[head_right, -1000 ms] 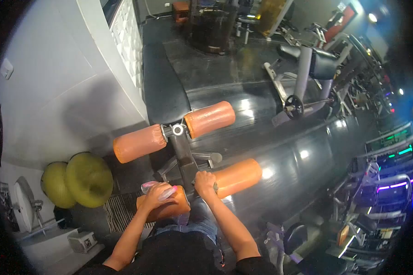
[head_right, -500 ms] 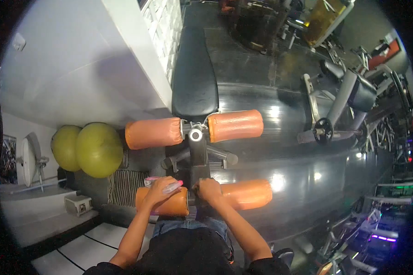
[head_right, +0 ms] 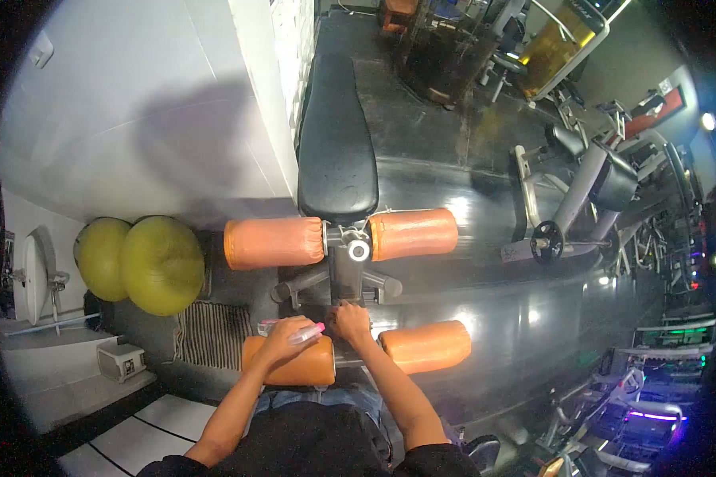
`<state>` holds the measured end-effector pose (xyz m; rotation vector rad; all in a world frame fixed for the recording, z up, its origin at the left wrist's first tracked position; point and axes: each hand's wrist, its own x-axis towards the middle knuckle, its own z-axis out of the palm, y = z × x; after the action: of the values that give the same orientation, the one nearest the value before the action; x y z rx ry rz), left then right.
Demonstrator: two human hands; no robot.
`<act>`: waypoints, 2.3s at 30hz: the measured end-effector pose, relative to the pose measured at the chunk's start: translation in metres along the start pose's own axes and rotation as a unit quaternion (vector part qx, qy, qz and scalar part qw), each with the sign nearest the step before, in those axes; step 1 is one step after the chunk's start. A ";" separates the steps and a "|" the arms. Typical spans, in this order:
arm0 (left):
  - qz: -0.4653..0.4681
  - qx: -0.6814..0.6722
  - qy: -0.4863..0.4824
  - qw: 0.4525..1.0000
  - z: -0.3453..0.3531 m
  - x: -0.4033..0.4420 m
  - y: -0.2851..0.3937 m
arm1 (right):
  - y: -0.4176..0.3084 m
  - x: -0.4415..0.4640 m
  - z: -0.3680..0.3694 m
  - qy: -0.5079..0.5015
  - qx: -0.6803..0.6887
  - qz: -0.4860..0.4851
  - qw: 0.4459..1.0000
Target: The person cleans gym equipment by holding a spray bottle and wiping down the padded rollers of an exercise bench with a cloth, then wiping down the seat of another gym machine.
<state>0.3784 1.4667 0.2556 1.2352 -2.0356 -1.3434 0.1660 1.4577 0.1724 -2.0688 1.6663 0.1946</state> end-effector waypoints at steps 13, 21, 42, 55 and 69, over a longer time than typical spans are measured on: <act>0.006 -0.097 0.096 0.991 -0.012 0.013 -0.019 | -0.001 -0.072 -0.065 -0.094 -0.015 0.072 0.993; 0.020 -0.131 0.015 0.991 -0.013 0.019 -0.019 | 0.014 -0.021 -0.029 -0.008 -0.015 0.239 0.971; 0.326 0.247 0.067 0.910 -0.078 0.168 -0.004 | 0.037 0.002 -0.004 -0.048 -0.005 0.374 0.926; 0.299 0.184 -0.039 0.936 -0.081 0.204 -0.033 | 0.061 0.008 -0.037 -0.225 0.058 0.350 0.907; 0.289 0.183 -0.044 0.939 -0.078 0.203 -0.043 | 0.045 0.002 -0.010 -0.043 0.057 0.262 0.962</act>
<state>0.3473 1.2490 0.2267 0.6108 -2.5199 -0.7736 0.1221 1.4447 0.1684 -1.4779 2.0841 0.3443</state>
